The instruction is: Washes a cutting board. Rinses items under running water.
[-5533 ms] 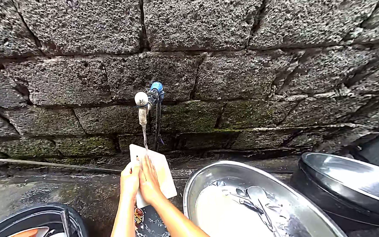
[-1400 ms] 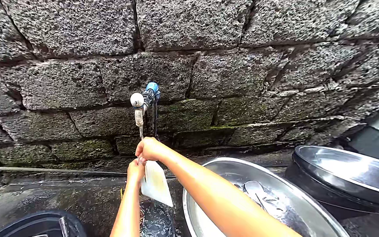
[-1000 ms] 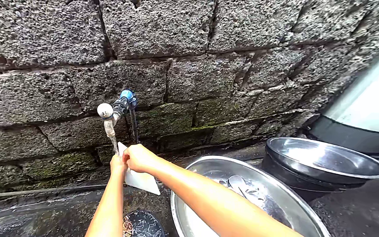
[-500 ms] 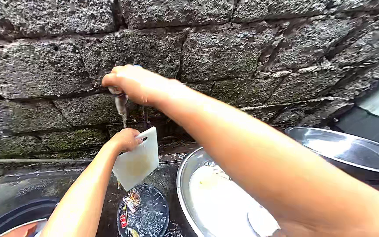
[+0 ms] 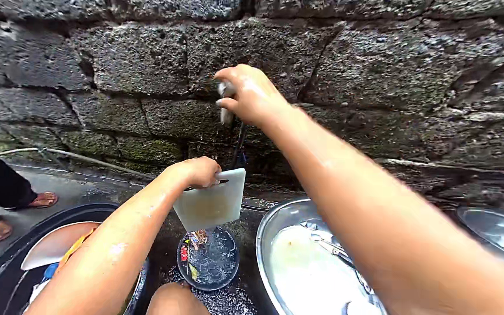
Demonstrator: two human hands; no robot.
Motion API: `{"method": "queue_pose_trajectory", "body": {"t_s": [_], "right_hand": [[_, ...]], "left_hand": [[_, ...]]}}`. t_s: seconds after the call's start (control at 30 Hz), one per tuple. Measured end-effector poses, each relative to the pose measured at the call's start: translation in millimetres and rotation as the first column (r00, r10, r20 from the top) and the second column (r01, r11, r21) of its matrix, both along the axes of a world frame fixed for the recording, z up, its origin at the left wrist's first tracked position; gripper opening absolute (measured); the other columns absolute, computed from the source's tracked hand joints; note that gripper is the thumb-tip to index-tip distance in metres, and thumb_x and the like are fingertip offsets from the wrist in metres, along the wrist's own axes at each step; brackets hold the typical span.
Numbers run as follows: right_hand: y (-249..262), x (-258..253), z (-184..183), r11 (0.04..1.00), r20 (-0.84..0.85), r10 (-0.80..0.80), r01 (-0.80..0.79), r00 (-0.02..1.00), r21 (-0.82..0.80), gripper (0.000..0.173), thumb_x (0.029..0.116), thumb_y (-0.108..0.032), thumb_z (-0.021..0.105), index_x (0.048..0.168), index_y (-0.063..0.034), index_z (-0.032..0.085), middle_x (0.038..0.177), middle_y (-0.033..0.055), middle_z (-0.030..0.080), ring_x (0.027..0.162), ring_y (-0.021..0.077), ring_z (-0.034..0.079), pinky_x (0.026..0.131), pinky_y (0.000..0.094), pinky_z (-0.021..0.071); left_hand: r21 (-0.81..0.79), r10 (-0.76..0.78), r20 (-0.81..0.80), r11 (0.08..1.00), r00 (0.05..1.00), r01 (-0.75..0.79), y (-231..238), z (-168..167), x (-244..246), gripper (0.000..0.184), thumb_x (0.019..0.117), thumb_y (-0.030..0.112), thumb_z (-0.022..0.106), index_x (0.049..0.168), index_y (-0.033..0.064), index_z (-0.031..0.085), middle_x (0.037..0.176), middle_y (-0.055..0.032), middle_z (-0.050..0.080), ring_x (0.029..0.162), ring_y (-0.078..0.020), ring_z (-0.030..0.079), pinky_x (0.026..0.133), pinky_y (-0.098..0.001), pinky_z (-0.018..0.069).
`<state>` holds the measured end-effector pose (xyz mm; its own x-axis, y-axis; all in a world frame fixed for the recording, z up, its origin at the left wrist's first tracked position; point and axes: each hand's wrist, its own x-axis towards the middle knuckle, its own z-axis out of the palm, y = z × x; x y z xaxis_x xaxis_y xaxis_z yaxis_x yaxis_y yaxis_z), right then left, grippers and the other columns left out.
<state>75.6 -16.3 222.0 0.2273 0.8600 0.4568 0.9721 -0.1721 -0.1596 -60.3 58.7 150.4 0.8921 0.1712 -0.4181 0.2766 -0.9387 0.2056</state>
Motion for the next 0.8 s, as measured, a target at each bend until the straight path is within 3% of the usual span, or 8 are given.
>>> {"method": "queue_pose_trajectory", "body": {"t_s": [0.1, 0.23, 0.33, 0.4, 0.47, 0.6, 0.7, 0.8], "right_hand": [[-35, 20, -86, 0.919, -0.419, 0.113, 0.066, 0.901, 0.389, 0.05, 0.1025, -0.026, 0.058, 0.146, -0.0029, 0.052, 0.154, 0.0209, 0.045, 0.136, 0.0288, 0.051, 0.109, 0.0421, 0.0464], [-99, 13, -234, 0.951, -0.965, 0.078, 0.273, 0.25, 0.147, 0.07, 0.1101, -0.054, 0.015, 0.151, -0.0065, 0.047, 0.148, 0.0117, 0.056, 0.136, 0.0241, 0.051, 0.109, 0.0498, 0.0415], [-119, -14, -319, 0.816, -0.954, 0.17, 0.578, -0.246, -0.004, 0.078, 0.1041, -0.067, 0.006, 0.143, -0.0117, 0.044, 0.118, 0.0085, 0.064, 0.101, 0.0192, 0.064, 0.081, 0.0412, 0.0533], [-124, -36, -346, 0.782, -0.832, 0.297, 0.619, -0.468, -0.069, 0.084, 0.1015, -0.071, 0.001, 0.157, -0.0121, 0.026, 0.139, 0.0203, 0.053, 0.116, 0.0318, 0.06, 0.091, 0.0516, 0.0513], [-128, -57, -360, 0.769, -0.729, 0.414, 0.638, -0.544, -0.04, 0.083, 0.1013, -0.073, 0.008, 0.16, -0.0157, 0.021, 0.148, 0.0185, 0.048, 0.126, 0.0321, 0.056, 0.098, 0.0528, 0.0518], [-141, -77, -381, 0.679, -0.717, 0.499, 0.734, -0.487, -0.026, 0.054, 0.108, -0.06, 0.023, 0.136, -0.0192, 0.045, 0.114, 0.0009, 0.064, 0.099, 0.0102, 0.065, 0.078, 0.0313, 0.0574], [-155, -76, -402, 0.639, -0.848, 0.365, 0.766, -0.385, -0.072, 0.056, 0.1099, -0.056, 0.017, 0.143, -0.0189, 0.043, 0.118, 0.0009, 0.063, 0.1, 0.0091, 0.064, 0.079, 0.0332, 0.0572], [-176, -59, -458, 0.62, -0.909, 0.347, 0.784, -0.232, 0.037, 0.056, 0.1109, -0.046, 0.021, 0.152, -0.0096, 0.033, 0.13, 0.0131, 0.06, 0.112, 0.0216, 0.064, 0.091, 0.0455, 0.0561]], "left_hand": [[0.01, -0.026, 0.022, 1.0, 0.999, 0.025, -6, 16, -9, 0.03, 0.1088, 0.019, 0.05, 0.121, -0.0051, 0.063, 0.113, -0.0254, 0.065, 0.11, -0.0398, 0.062, 0.097, -0.0588, 0.0459], [-0.072, -0.007, 0.152, 0.997, 0.988, 0.018, -8, 27, -17, 0.025, 0.1088, 0.016, 0.049, 0.113, -0.0035, 0.065, 0.099, -0.018, 0.065, 0.092, -0.028, 0.063, 0.087, -0.047, 0.049], [-0.233, 0.137, 0.239, 0.969, 0.961, -0.08, -20, 27, -19, 0.026, 0.1098, 0.016, 0.046, 0.116, -0.003, 0.063, 0.1, -0.0164, 0.067, 0.088, -0.0223, 0.066, 0.085, -0.0412, 0.0533], [-0.339, 0.232, 0.284, 0.932, 0.93, -0.129, -37, 14, -14, 0.028, 0.1097, 0.018, 0.047, 0.119, -0.0029, 0.063, 0.104, -0.0187, 0.067, 0.092, -0.026, 0.068, 0.086, -0.0449, 0.055], [-0.427, 0.297, 0.324, 0.893, 0.898, -0.141, -61, -8, -8, 0.029, 0.1081, 0.018, 0.05, 0.123, -0.0041, 0.062, 0.108, -0.0229, 0.068, 0.099, -0.0329, 0.068, 0.09, -0.0517, 0.0537], [-0.603, 0.454, 0.293, 0.771, 0.841, -0.206, -113, -65, -5, 0.033, 0.1039, 0.017, 0.058, 0.133, 0.0003, 0.056, 0.111, -0.0249, 0.068, 0.105, -0.0382, 0.067, 0.091, -0.0576, 0.0538], [-0.636, 0.431, 0.211, 0.742, 0.877, -0.211, -139, -93, -10, 0.044, 0.1044, 0.011, 0.051, 0.147, 0.0034, 0.043, 0.119, -0.027, 0.066, 0.114, -0.042, 0.065, 0.097, -0.0605, 0.0509], [-0.592, 0.333, 0.228, 0.794, 0.915, -0.142, -158, -102, -18, 0.053, 0.0986, 0.008, 0.061, 0.148, 0.0031, 0.041, 0.111, -0.0274, 0.068, 0.106, -0.0449, 0.067, 0.09, -0.0631, 0.0532]]}}
